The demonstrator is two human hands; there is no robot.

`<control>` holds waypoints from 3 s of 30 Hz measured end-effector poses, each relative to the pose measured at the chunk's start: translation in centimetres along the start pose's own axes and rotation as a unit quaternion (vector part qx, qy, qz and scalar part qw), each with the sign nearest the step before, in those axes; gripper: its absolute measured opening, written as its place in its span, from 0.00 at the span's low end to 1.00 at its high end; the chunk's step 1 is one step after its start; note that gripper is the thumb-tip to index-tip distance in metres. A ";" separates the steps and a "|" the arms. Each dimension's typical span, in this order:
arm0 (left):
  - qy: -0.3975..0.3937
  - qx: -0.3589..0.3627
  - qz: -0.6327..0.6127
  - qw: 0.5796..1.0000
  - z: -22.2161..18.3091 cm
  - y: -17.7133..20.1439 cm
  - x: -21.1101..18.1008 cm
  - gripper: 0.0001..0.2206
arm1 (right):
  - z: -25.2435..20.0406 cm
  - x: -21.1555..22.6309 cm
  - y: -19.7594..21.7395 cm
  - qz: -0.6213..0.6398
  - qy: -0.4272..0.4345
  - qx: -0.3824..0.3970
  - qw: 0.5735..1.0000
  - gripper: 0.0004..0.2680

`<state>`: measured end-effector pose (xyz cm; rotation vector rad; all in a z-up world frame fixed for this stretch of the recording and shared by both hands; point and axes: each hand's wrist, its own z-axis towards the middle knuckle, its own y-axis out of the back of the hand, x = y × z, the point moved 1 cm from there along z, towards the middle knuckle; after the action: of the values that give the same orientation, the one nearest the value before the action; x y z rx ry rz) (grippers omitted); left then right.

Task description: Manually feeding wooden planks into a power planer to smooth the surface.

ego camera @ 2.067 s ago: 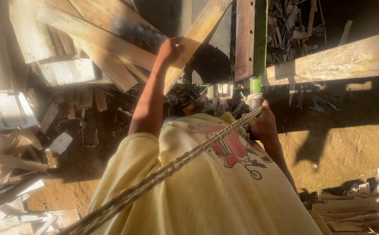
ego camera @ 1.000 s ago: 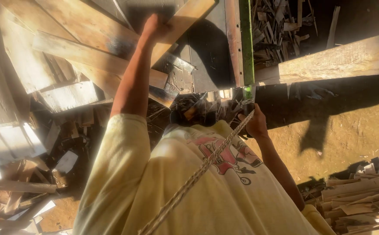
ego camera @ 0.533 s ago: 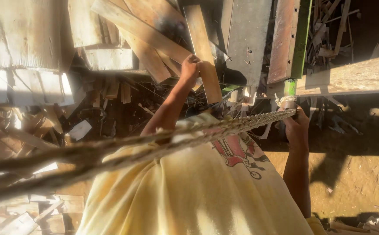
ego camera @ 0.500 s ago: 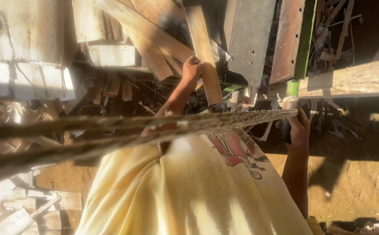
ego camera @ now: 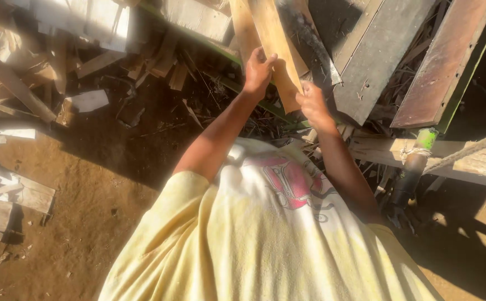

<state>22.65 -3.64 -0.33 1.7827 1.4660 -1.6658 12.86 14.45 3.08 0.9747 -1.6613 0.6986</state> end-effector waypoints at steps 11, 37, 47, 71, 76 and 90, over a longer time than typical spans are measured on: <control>0.101 0.163 0.026 0.981 6.6 11.8 1.7 0.32 | 10.2 0.2 -2.9 -0.516 0.067 -0.120 0.846 0.19; 0.013 -0.003 -0.042 0.999 4.0 17.4 -11.5 0.18 | 12.3 5.0 -24.0 -0.057 0.013 -0.015 0.998 0.23; -0.087 -0.172 0.039 0.980 4.1 35.1 -35.6 0.22 | 24.3 27.3 -44.8 -0.095 0.192 0.275 0.937 0.30; 0.078 0.224 0.344 0.908 9.3 12.5 -5.6 0.23 | 9.5 1.1 -17.5 -0.585 0.046 -0.182 0.789 0.31; 0.124 0.181 0.270 0.937 10.7 11.5 -5.9 0.22 | 8.9 1.4 -17.4 -0.607 0.015 -0.136 0.783 0.20; 0.081 0.274 0.111 0.952 13.6 14.2 -13.9 0.15 | 10.2 8.7 -15.8 -0.196 0.039 -0.229 0.953 0.23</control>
<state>28.96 -26.74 2.03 2.3147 0.8493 -1.9680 20.49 -4.15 8.14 0.8850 -1.4110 0.0743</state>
